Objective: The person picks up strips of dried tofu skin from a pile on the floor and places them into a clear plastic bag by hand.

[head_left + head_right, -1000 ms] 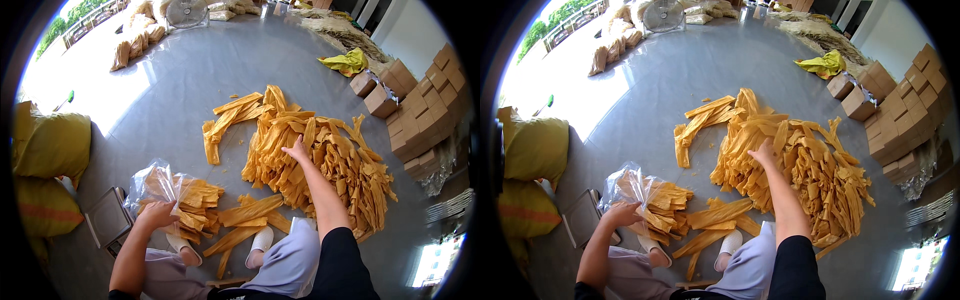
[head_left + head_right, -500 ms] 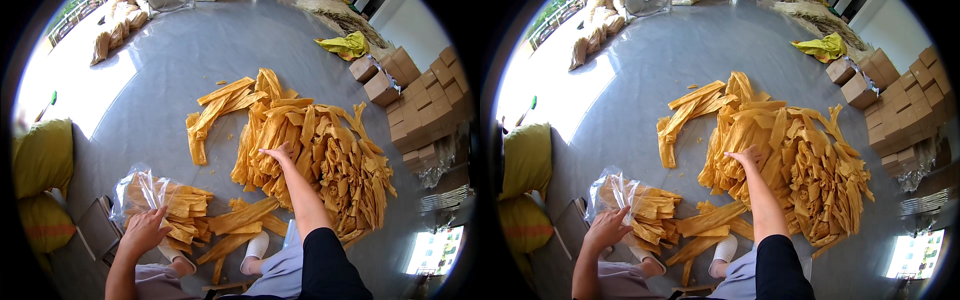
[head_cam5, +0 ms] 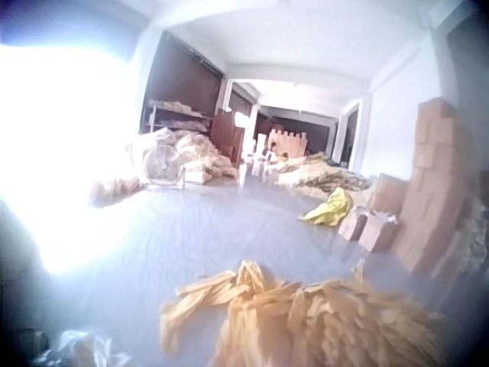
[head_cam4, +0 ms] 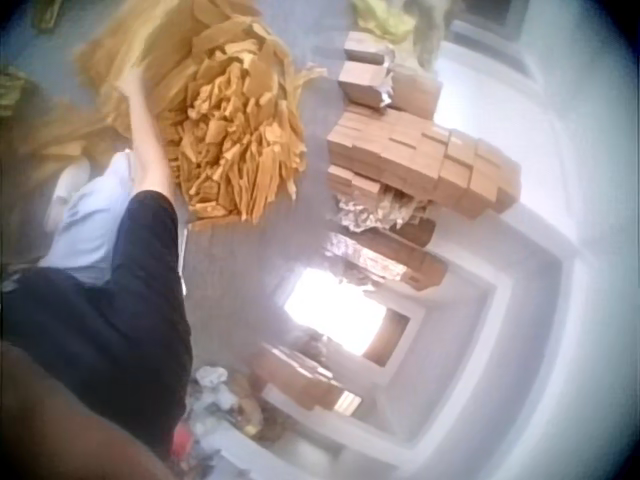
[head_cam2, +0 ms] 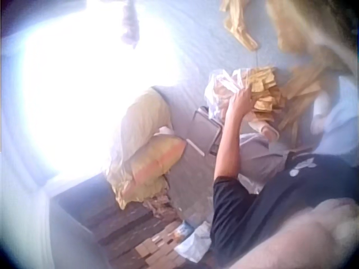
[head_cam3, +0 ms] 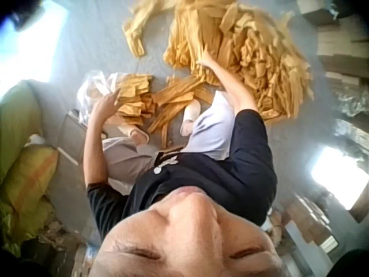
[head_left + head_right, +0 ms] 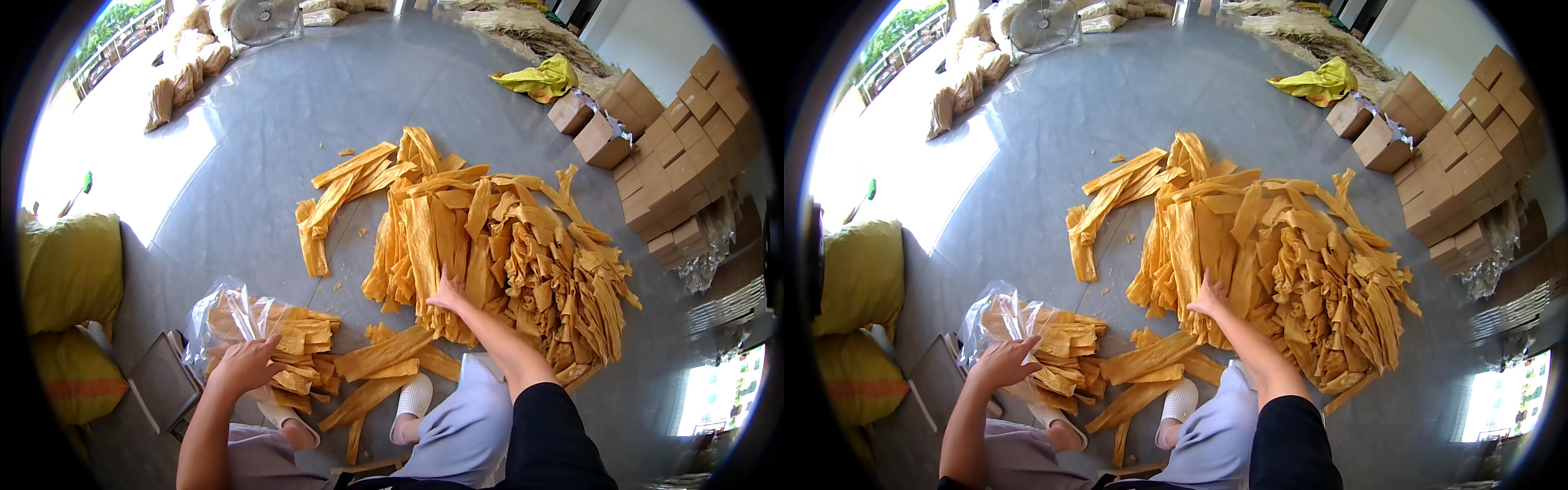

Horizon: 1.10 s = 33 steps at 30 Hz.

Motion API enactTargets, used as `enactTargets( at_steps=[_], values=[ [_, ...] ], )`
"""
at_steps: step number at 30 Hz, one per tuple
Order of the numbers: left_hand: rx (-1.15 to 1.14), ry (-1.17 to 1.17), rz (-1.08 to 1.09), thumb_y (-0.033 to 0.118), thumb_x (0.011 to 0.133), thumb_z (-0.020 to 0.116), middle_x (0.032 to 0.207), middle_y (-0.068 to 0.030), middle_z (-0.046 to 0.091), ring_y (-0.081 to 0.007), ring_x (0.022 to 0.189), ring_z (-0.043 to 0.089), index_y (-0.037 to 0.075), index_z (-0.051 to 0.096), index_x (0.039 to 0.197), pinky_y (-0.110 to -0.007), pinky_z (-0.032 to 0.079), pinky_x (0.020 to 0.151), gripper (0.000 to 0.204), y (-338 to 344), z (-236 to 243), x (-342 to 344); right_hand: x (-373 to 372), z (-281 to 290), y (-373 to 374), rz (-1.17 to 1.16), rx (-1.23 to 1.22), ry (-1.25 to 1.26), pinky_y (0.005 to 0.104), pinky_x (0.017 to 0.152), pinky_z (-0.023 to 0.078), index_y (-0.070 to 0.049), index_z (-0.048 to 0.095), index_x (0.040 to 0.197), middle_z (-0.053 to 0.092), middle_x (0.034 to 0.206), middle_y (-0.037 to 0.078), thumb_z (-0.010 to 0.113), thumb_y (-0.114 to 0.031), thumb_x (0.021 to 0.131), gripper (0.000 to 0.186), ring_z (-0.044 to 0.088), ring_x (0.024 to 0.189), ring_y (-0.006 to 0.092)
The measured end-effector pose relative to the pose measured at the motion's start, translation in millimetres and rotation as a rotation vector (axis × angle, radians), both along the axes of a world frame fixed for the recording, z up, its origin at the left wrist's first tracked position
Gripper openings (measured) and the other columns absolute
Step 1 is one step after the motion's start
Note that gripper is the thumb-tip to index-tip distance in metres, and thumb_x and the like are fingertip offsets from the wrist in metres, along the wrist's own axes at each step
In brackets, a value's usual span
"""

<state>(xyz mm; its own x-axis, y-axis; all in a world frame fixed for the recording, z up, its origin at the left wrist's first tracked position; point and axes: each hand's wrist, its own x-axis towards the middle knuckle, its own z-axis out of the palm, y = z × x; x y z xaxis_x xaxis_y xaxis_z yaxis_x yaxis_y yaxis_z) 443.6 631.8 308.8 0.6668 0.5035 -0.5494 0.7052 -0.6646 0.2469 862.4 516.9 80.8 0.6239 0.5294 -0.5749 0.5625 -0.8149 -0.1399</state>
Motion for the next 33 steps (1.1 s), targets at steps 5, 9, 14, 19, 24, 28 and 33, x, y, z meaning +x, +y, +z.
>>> enactTargets(
  at_steps=[5, 9, 14, 19, 24, 28, 33],
  values=[
    [-0.048, 0.036, 0.011, 0.038, 0.083, 0.056, 0.108, -0.0197, 0.059, -0.0352, 0.103, 0.055, 0.007, 0.040, 0.131, -0.043, 0.043, 0.088, 0.059, -5, -8, -7, -42, -4, -70, 0.160, 0.141, -0.030, 0.0523, 0.099, 0.033, -0.022, -0.009, 0.143, 0.012, 0.137, 0.035, 0.075, -0.026, 0.060, 0.118, 0.023, 0.125, 0.0531],
    [-0.075, 0.045, 0.035, 0.038, 0.083, 0.057, 0.111, -0.0210, 0.058, -0.0359, 0.106, 0.053, 0.008, 0.038, 0.132, -0.042, 0.041, 0.091, 0.061, -6, -14, -16, -68, -3, -100, 0.317, 0.122, -0.076, 0.0561, 0.099, 0.029, -0.024, -0.009, 0.143, 0.004, 0.140, 0.035, 0.075, -0.026, 0.061, 0.117, 0.016, 0.127, 0.0530],
    [-0.072, 0.056, 0.035, 0.038, 0.083, 0.057, 0.112, -0.0214, 0.057, -0.0366, 0.107, 0.052, 0.008, 0.037, 0.133, -0.042, 0.041, 0.091, 0.061, -5, -21, -24, -72, 7, -97, 0.272, 0.124, -0.028, 0.0607, 0.101, 0.022, -0.022, -0.008, 0.143, -0.003, 0.142, 0.032, 0.077, -0.039, 0.061, 0.119, 0.007, 0.131, 0.0508],
    [-0.057, 0.061, 0.032, 0.037, 0.084, 0.056, 0.105, -0.0215, 0.060, -0.0358, 0.103, 0.055, 0.006, 0.039, 0.130, -0.043, 0.042, 0.088, 0.058, -5, -14, -20, -65, 34, -61, 0.272, 0.148, -0.123, 0.0597, 0.104, 0.016, -0.007, 0.002, 0.143, -0.010, 0.144, 0.030, 0.068, -0.066, 0.059, 0.122, -0.005, 0.135, 0.0434],
    [-0.027, 0.045, 0.027, 0.036, 0.084, 0.056, 0.101, -0.0214, 0.061, -0.0354, 0.100, 0.057, 0.003, 0.040, 0.129, -0.043, 0.044, 0.086, 0.058, -2, -8, -18, -29, 26, -15, 0.048, 0.359, 0.007, 0.0516, 0.109, 0.010, 0.000, -0.005, 0.141, -0.012, 0.144, 0.030, 0.071, -0.066, 0.056, 0.132, -0.005, 0.136, 0.0400],
    [-0.049, 0.039, 0.036, 0.035, 0.084, 0.056, 0.104, -0.0224, 0.060, -0.0358, 0.101, 0.056, 0.006, 0.038, 0.131, -0.043, 0.043, 0.086, 0.059, -1, -5, -11, 3, 8, -8, -0.114, 0.328, 0.086, 0.0458, 0.111, 0.011, 0.002, -0.013, 0.139, -0.007, 0.144, 0.031, 0.078, -0.064, 0.046, 0.146, 0.000, 0.136, 0.0383],
    [-0.068, 0.044, 0.051, 0.034, 0.084, 0.057, 0.106, -0.0222, 0.059, -0.0353, 0.101, 0.056, 0.006, 0.038, 0.131, -0.042, 0.043, 0.086, 0.058, 0, 3, 1, 10, -34, -19, -0.133, 0.418, 0.182, 0.0421, 0.111, 0.017, 0.000, -0.017, 0.138, 0.005, 0.143, 0.032, 0.084, -0.056, 0.042, 0.150, 0.013, 0.134, 0.0395]
  ],
)
